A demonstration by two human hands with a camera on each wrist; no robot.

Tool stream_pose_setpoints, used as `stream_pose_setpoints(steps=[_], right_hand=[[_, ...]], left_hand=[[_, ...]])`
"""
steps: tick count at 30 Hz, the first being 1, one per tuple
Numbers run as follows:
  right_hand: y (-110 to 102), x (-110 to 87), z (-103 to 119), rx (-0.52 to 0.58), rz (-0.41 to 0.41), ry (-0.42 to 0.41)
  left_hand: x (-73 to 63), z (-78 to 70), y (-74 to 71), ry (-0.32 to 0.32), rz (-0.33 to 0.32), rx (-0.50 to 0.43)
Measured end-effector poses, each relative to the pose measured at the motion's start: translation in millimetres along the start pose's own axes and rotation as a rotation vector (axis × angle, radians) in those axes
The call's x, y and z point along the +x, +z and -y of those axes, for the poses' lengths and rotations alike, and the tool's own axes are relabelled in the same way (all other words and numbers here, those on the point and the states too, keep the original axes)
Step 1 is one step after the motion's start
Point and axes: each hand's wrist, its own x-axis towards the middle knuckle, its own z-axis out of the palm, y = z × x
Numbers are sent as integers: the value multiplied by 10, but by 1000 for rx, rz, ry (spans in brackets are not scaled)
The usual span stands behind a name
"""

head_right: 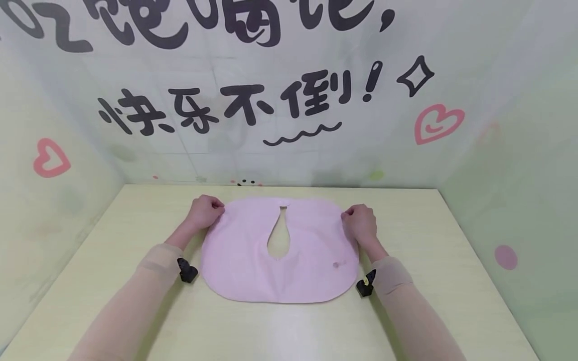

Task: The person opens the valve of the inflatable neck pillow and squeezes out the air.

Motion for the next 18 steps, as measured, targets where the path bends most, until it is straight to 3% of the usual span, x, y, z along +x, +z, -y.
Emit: stream_pose_setpoints(steps=[7, 12, 15, 18], right_hand=[[25, 20, 16, -65, -5, -25], [-30, 3, 57, -47, -37, -23], [-99, -33, 85, -23, -75, -68], [-162, -80, 118, -11, -108, -166]], left_hand=[[19, 21, 16, 24, -7, 117], [-24, -35, -45, 34, -47, 183], [-90, -138, -112, 57, -73, 192], [-166, -242, -172, 96, -78, 214]])
